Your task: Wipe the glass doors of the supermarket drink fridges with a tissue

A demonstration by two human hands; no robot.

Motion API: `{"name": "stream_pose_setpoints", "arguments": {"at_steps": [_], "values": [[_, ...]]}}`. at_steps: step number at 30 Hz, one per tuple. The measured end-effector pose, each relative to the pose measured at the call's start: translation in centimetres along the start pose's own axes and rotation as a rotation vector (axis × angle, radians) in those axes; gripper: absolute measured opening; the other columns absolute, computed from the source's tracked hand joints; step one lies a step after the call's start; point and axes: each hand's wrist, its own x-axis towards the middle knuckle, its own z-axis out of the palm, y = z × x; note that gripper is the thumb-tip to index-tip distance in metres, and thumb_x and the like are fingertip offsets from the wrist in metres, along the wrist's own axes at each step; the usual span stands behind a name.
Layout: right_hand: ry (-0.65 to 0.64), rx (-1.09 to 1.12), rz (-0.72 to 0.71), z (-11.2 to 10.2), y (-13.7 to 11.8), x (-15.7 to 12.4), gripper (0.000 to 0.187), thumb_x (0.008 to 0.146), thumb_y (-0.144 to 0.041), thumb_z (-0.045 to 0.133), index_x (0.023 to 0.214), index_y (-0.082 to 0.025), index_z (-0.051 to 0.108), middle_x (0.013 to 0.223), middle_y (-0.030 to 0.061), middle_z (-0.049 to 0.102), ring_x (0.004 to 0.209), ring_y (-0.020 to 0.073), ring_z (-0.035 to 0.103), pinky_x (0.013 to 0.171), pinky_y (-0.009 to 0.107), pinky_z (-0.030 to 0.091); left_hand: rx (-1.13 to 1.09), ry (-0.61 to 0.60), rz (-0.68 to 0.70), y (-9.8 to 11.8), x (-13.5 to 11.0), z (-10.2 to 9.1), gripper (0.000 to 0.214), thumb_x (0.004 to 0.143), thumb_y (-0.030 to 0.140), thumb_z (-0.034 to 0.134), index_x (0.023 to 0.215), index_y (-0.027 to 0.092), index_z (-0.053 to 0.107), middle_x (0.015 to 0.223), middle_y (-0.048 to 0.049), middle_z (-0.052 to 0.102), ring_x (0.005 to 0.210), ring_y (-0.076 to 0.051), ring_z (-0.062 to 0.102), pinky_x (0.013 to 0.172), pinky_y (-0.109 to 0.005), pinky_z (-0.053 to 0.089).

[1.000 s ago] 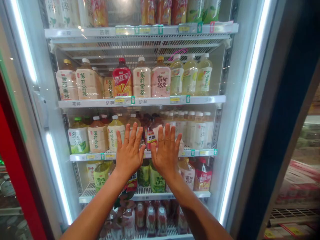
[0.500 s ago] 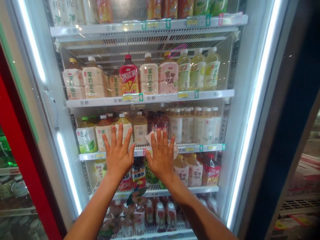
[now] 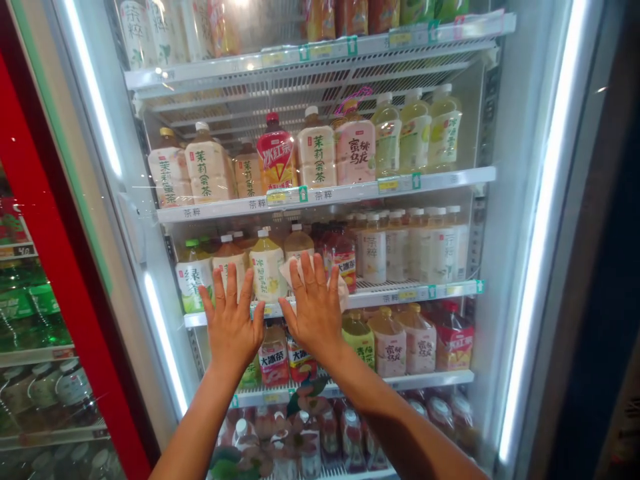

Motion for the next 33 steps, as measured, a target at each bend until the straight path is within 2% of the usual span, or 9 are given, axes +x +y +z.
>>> {"name": "stream_pose_setpoints", "arguments": {"at_steps": [2,4,8,10,16,22,26,28,33], "values": [[0.017,0.0,-0.004,0.1,-0.9,1.9,0.082,0.104,-0.046,0.041,0.165,-0.016,-0.005,0.173,0.0105,0.006,0.161,0.0277,-0.005,0.13,0.062,0.003,-0.004,0.005,-0.003,-0.6,-0.4,0.1,0.075,0.1,0.03,0.051,0.164,0.03,0.01,0.172,-0.0055,0.007,0.16,-0.03,-0.002,0.128,-0.068,0.003],[0.017,0.002,-0.002,0.3,-1.6,1.8,0.083,0.103,-0.047,0.042,0.165,-0.016,-0.005,0.173,0.0103,0.007,0.161,0.028,-0.005,0.13,0.062,0.004,-0.006,0.004,-0.003,-1.2,-1.0,0.2,0.075,0.1,0.028,0.049,0.164,0.029,0.01,0.172,-0.0057,0.006,0.16,-0.03,-0.002,0.128,-0.069,0.004],[-0.027,0.006,-0.033,1.1,-2.7,-3.4,0.085,0.101,-0.042,0.049,0.165,-0.017,0.001,0.172,0.0095,0.013,0.161,0.0267,-0.003,0.131,0.059,0.004,-0.004,-0.02,-0.029,-2.1,-2.2,0.0,0.074,0.1,0.027,0.048,0.164,0.03,0.009,0.172,-0.0067,0.008,0.16,-0.031,-0.001,0.126,-0.071,0.002],[-0.033,-0.001,-0.052,1.5,-3.2,-4.5,0.084,0.1,-0.04,0.051,0.166,-0.016,0.003,0.172,0.0098,0.014,0.161,0.0265,-0.002,0.131,0.058,0.002,-0.003,-0.027,-0.031,-2.6,-2.6,-0.3,0.074,0.1,0.027,0.048,0.164,0.031,0.009,0.172,-0.0062,0.007,0.16,-0.031,-0.001,0.125,-0.072,0.0],[0.032,0.019,-0.056,2.0,-5.0,0.2,0.079,0.102,-0.045,0.045,0.165,-0.013,0.01,0.173,0.0103,0.013,0.161,0.0261,-0.007,0.13,0.057,-0.002,-0.021,-0.025,-0.044,-3.5,-3.3,-0.5,0.075,0.101,0.027,0.048,0.164,0.031,0.008,0.173,-0.0053,0.003,0.16,-0.029,-0.004,0.126,-0.069,-0.004],[-0.001,0.064,-0.082,2.6,-6.8,-1.1,0.076,0.102,-0.042,0.049,0.164,-0.011,0.017,0.171,0.0121,0.019,0.161,0.0252,-0.003,0.13,0.054,-0.005,0.002,0.021,-0.032,-4.2,-4.0,-0.5,0.075,0.1,0.024,0.051,0.164,0.027,0.011,0.173,-0.0064,0.005,0.161,-0.027,-0.003,0.128,-0.059,-0.007],[0.051,0.092,-0.105,2.8,-8.7,2.7,0.067,0.103,-0.041,0.045,0.16,-0.01,0.029,0.17,0.0117,0.025,0.161,0.0242,-0.006,0.13,0.052,-0.008,-0.006,0.027,-0.057,-5.1,-3.8,-0.7,0.074,0.101,0.022,0.048,0.164,0.026,0.011,0.173,-0.0071,0.002,0.161,-0.026,-0.006,0.127,-0.058,-0.01],[0.052,0.099,-0.098,2.8,-9.0,3.4,0.065,0.104,-0.039,0.044,0.16,-0.01,0.029,0.171,0.0108,0.023,0.161,0.0244,-0.006,0.13,0.052,-0.008,-0.018,0.012,-0.078,-5.4,-3.9,-0.9,0.074,0.101,0.022,0.047,0.164,0.025,0.009,0.173,-0.0079,0.0,0.16,-0.027,-0.007,0.127,-0.059,-0.011],[-0.039,0.086,-0.073,2.3,-6.9,-2.7,0.069,0.103,-0.028,0.045,0.164,-0.015,0.017,0.17,0.007,0.027,0.161,0.0217,-0.004,0.13,0.049,-0.008,-0.019,-0.015,-0.072,-4.6,-4.6,-1.2,0.076,0.1,0.023,0.05,0.164,0.025,0.009,0.174,-0.0081,0.0,0.16,-0.028,-0.007,0.127,-0.059,-0.011]]}}
